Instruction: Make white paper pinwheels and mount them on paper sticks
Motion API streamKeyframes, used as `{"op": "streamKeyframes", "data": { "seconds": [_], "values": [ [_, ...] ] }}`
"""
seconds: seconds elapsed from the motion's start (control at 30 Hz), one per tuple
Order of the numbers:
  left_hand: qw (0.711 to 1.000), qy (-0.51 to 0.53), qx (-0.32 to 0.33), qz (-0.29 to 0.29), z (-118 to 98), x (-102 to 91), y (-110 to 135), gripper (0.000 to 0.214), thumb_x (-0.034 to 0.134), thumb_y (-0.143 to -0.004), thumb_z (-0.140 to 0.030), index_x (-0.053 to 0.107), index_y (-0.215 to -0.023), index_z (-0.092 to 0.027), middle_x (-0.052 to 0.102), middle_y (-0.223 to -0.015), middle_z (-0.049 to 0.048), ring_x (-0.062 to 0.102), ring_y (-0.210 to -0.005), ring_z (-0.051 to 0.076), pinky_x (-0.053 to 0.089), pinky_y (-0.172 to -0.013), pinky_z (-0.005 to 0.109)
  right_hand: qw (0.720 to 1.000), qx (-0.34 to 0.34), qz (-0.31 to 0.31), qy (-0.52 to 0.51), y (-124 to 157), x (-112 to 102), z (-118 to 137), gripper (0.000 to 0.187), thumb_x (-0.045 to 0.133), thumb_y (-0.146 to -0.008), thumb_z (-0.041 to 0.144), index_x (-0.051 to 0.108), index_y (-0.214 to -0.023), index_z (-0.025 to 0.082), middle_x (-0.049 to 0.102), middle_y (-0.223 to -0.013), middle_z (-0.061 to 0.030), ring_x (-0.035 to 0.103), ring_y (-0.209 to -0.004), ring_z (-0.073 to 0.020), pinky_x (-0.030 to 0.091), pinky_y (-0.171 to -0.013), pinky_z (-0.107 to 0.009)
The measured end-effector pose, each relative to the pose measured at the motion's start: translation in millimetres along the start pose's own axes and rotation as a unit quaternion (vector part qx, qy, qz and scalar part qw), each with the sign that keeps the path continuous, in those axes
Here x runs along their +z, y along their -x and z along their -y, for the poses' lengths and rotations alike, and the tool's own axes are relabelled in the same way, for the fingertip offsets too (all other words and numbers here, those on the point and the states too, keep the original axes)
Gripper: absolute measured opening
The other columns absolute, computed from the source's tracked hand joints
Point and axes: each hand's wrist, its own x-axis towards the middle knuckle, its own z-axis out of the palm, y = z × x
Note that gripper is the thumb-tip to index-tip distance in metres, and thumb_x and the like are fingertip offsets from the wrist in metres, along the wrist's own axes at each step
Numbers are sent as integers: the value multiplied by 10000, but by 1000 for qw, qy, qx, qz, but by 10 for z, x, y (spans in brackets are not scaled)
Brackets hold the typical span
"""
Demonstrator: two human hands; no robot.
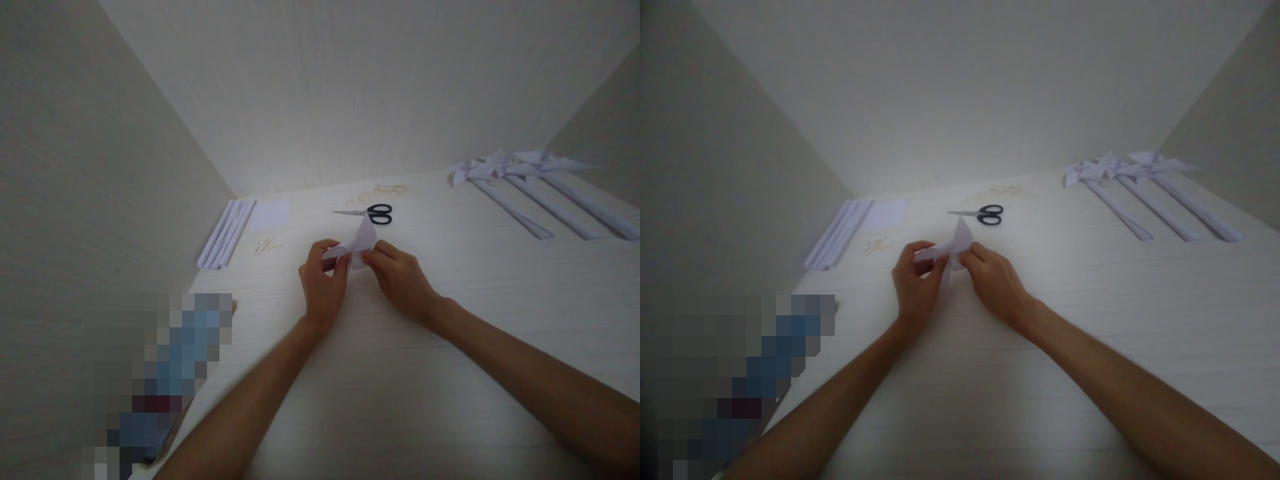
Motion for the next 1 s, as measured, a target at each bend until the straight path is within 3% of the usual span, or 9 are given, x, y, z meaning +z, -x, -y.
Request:
{"op": "streamKeyframes", "data": {
  "seconds": [0.23,0.43,0.63,1.0],
  "values": [
    [1000,-10,0,1,-14,-7,-2,210,598,-663,-171,518,-857,-178,627,-730,-5,615,-585,101,491,-540,192,999,-17,-12,50,2,-26,3,259,371,-845,169,619,-770,151,553,-720,-54,507,-619,-136,408,-567,-238],
    [1000,-10,1,0,-9,-1,0,219,610,-656,-175,522,-856,-182,629,-701,-14,615,-576,101,486,-533,186,998,-1,-50,29,13,2,-17,233,429,-826,194,637,-730,153,556,-672,-42,514,-587,-129,424,-550,-237],
    [1000,-23,1,10,-23,5,7,211,610,-656,-174,521,-848,-179,633,-699,-10,618,-579,106,495,-546,198,998,-10,-56,-16,32,34,-67,222,431,-813,132,644,-843,187,639,-821,-50,583,-716,-143,449,-615,-237],
    [998,-54,24,9,-48,23,11,185,597,-662,-165,519,-830,-177,638,-729,-2,609,-564,94,482,-523,177,996,78,-45,-9,-3,18,8,199,466,-790,162,657,-825,205,652,-790,-33,572,-622,-129,428,-579,-247]
  ]
}}
